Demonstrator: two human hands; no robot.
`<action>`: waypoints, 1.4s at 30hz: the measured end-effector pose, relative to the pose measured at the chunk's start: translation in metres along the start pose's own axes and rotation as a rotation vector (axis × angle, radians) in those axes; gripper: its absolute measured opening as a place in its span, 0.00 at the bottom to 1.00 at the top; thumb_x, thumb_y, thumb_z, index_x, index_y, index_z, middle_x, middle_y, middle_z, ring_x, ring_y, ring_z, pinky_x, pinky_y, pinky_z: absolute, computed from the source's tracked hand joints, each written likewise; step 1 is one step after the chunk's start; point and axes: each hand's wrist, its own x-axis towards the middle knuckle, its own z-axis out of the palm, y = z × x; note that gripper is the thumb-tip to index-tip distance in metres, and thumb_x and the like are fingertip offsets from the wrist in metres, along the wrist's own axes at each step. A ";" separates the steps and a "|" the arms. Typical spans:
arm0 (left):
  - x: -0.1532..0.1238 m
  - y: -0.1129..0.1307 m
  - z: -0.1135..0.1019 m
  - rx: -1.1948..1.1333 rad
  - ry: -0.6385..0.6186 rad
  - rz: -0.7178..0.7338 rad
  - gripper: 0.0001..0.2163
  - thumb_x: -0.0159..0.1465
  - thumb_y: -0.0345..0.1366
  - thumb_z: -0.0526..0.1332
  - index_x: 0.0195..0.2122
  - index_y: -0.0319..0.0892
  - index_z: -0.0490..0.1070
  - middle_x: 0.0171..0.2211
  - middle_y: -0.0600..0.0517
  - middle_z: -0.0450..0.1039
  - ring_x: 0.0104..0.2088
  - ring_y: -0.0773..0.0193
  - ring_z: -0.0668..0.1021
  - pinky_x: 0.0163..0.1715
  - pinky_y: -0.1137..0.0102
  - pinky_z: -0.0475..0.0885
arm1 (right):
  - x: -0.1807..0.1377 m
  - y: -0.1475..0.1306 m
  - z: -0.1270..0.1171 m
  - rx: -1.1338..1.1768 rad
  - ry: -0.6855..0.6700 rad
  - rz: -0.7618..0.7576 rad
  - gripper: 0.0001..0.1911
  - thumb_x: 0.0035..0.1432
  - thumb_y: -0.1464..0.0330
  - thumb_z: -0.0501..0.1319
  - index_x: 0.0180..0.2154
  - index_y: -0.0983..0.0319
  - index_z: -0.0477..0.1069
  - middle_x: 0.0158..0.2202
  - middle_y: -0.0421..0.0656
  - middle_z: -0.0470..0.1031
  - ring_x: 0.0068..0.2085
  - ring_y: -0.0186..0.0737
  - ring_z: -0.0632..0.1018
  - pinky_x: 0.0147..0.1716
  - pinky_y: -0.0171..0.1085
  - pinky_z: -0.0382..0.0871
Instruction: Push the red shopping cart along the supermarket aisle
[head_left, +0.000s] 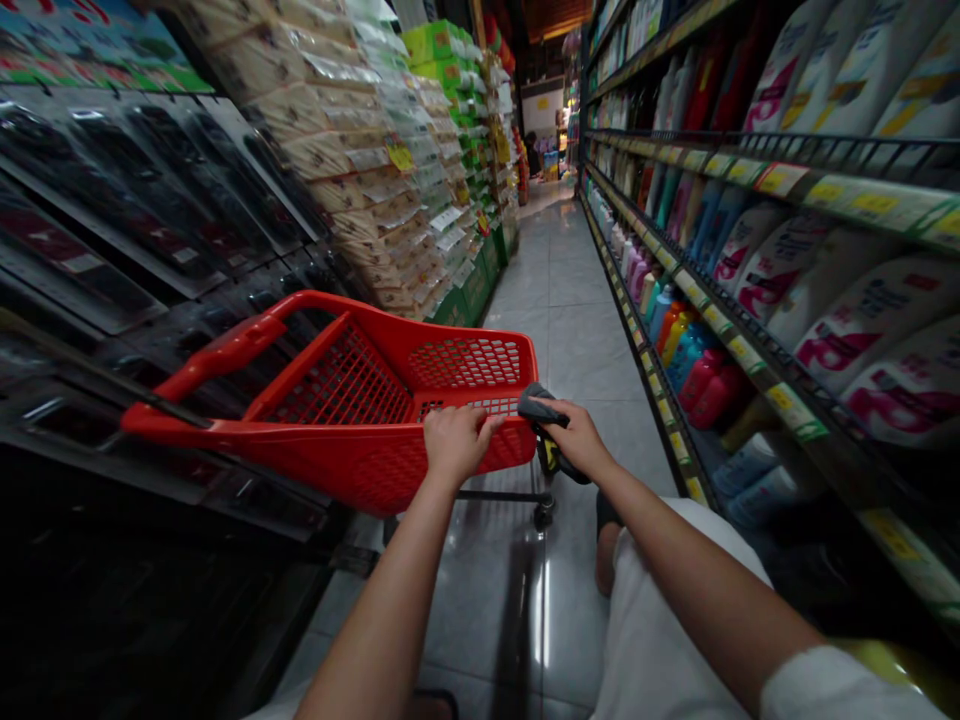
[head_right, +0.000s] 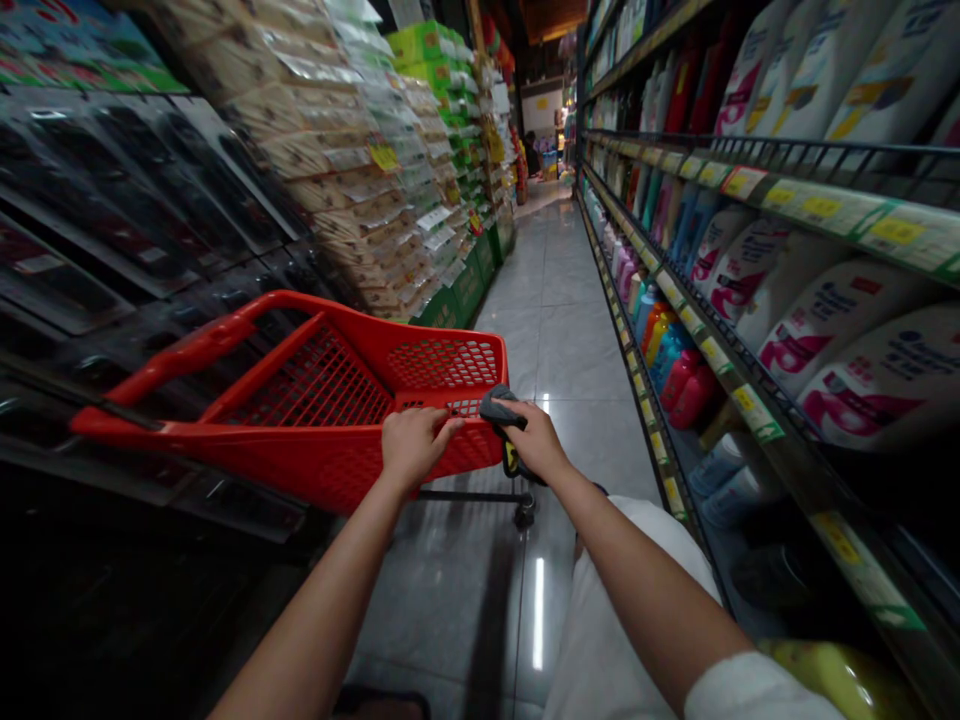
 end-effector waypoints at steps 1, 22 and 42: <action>0.002 0.001 -0.001 0.016 -0.010 0.011 0.24 0.68 0.54 0.46 0.36 0.44 0.77 0.37 0.46 0.80 0.40 0.52 0.78 0.37 0.62 0.61 | -0.002 -0.001 -0.002 -0.021 0.004 0.004 0.18 0.56 0.69 0.61 0.49 0.55 0.77 0.46 0.43 0.79 0.48 0.42 0.78 0.55 0.44 0.67; -0.003 -0.060 -0.017 0.188 -0.091 -0.005 0.26 0.69 0.51 0.40 0.38 0.46 0.76 0.34 0.45 0.79 0.37 0.54 0.79 0.31 0.67 0.61 | -0.007 -0.034 0.025 -0.500 0.041 -0.034 0.32 0.54 0.74 0.58 0.60 0.49 0.66 0.49 0.45 0.70 0.46 0.45 0.75 0.44 0.40 0.73; 0.001 -0.013 -0.008 0.173 0.003 -0.146 0.25 0.70 0.48 0.41 0.37 0.43 0.75 0.34 0.42 0.80 0.35 0.53 0.80 0.30 0.67 0.62 | 0.030 -0.010 0.017 -0.404 0.280 0.117 0.32 0.53 0.76 0.55 0.58 0.48 0.68 0.45 0.42 0.72 0.44 0.43 0.75 0.47 0.40 0.72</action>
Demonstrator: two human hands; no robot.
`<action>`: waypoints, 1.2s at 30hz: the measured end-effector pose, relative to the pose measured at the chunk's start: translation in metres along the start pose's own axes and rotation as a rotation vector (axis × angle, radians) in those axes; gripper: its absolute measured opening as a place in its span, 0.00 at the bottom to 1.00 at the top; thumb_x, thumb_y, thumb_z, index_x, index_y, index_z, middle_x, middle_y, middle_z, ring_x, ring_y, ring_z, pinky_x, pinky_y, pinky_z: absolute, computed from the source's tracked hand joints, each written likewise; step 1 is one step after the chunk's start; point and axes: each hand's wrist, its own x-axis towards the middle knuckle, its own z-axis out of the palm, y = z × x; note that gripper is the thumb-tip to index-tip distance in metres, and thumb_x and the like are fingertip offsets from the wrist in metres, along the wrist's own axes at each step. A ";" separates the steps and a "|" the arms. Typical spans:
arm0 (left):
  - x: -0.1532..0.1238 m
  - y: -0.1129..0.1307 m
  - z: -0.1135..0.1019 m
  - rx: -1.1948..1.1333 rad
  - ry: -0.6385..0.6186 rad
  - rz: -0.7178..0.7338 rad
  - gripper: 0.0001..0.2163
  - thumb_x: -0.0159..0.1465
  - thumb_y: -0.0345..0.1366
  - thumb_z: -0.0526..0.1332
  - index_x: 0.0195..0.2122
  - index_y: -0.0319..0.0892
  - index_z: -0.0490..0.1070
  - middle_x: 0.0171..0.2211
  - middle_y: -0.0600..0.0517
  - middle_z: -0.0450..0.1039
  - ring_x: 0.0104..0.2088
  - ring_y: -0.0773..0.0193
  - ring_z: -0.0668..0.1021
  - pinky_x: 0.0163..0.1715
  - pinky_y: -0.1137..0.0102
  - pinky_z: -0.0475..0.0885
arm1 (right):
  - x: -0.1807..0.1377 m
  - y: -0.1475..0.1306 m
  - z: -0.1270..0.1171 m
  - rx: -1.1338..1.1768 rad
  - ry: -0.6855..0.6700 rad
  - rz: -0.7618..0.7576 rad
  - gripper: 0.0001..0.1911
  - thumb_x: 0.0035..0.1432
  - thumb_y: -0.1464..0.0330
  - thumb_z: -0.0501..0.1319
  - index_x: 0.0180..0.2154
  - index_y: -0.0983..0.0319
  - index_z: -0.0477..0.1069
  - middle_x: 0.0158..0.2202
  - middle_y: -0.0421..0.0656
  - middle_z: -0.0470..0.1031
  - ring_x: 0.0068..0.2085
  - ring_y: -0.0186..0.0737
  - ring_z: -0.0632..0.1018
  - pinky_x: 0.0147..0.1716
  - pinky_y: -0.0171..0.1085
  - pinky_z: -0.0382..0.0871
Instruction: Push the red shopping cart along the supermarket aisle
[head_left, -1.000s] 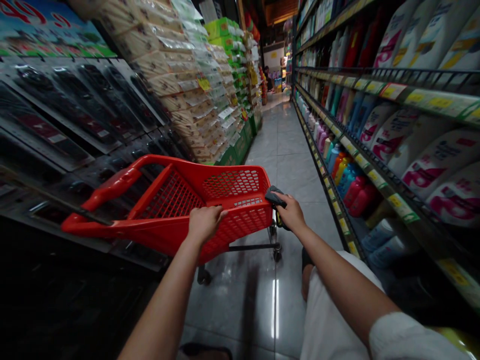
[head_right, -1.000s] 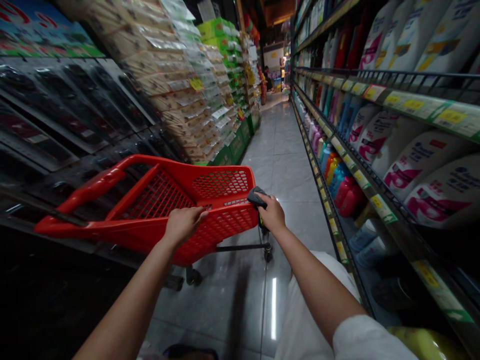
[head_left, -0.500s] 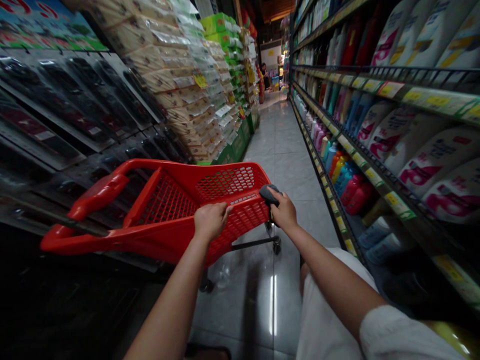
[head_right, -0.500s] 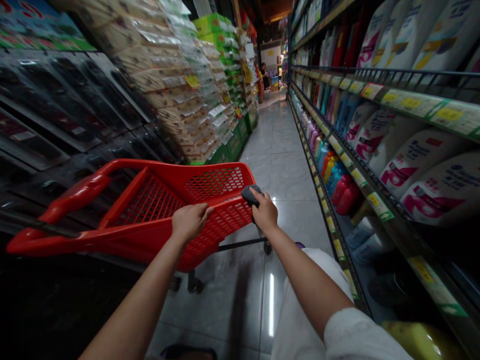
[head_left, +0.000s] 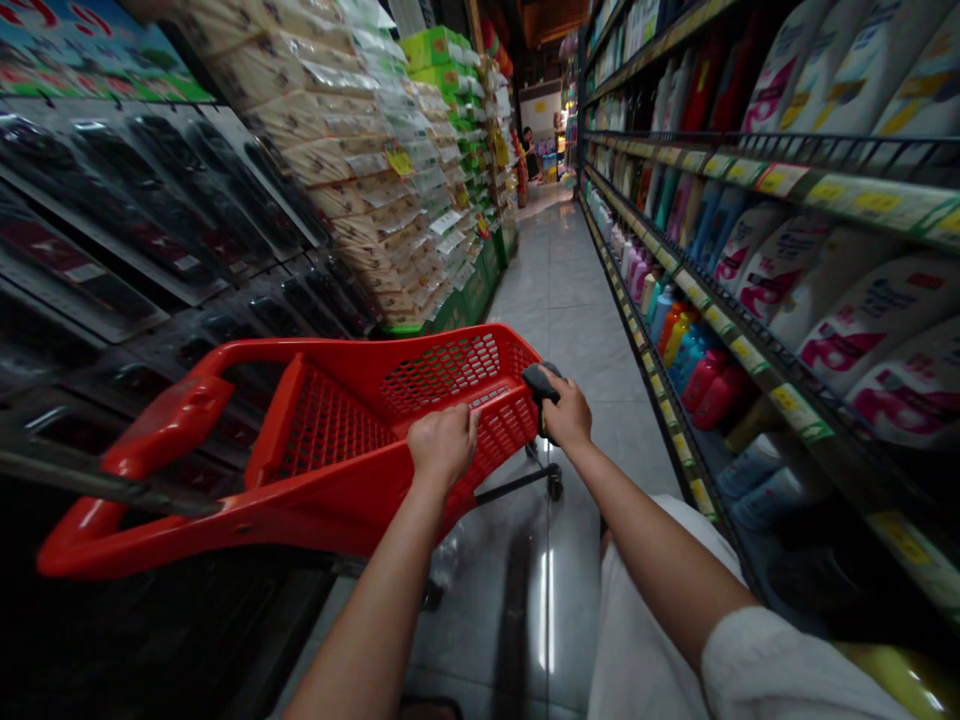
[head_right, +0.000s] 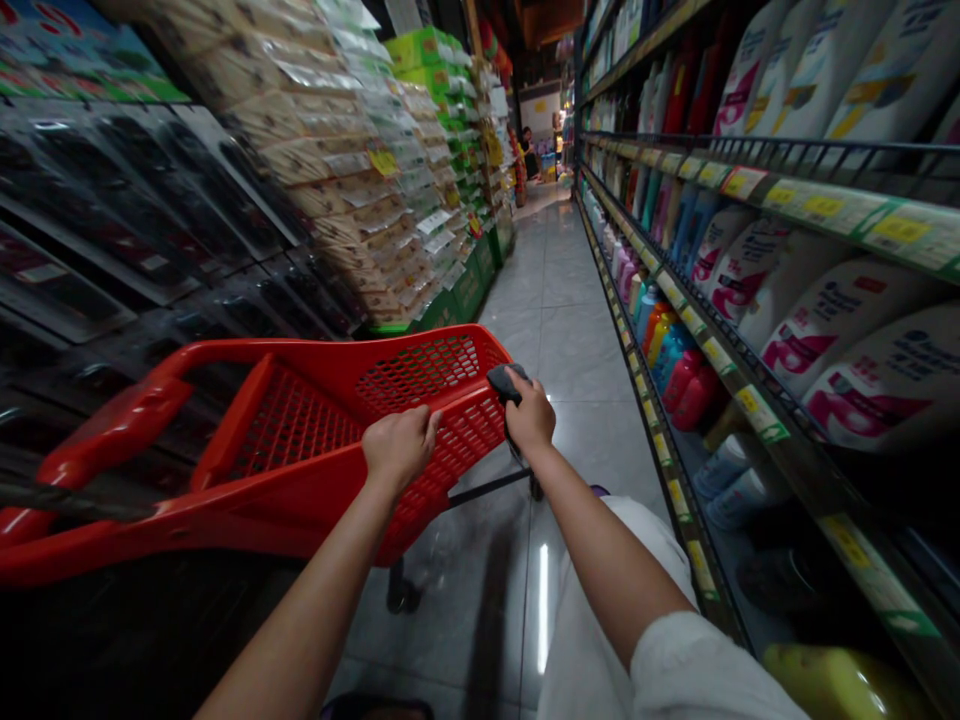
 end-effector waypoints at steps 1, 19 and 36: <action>-0.001 0.002 0.000 -0.003 0.002 0.000 0.25 0.70 0.48 0.40 0.37 0.42 0.75 0.35 0.43 0.80 0.35 0.53 0.80 0.30 0.67 0.63 | 0.002 0.002 0.000 0.009 0.023 0.032 0.31 0.53 0.75 0.54 0.58 0.49 0.68 0.45 0.43 0.72 0.44 0.43 0.75 0.47 0.41 0.72; -0.008 0.018 -0.003 -0.030 -0.007 -0.025 0.23 0.70 0.43 0.40 0.39 0.41 0.74 0.35 0.42 0.79 0.36 0.52 0.80 0.30 0.66 0.63 | -0.014 -0.002 0.009 0.036 -0.001 -0.065 0.34 0.52 0.75 0.54 0.61 0.51 0.65 0.45 0.45 0.71 0.46 0.45 0.75 0.48 0.41 0.72; 0.038 -0.025 -0.013 -0.585 -0.550 0.245 0.24 0.66 0.53 0.44 0.31 0.42 0.70 0.34 0.47 0.77 0.36 0.57 0.76 0.36 0.69 0.68 | 0.030 0.026 0.013 1.017 0.004 0.579 0.11 0.41 0.66 0.65 0.31 0.61 0.71 0.23 0.36 0.74 0.24 0.35 0.74 0.26 0.34 0.71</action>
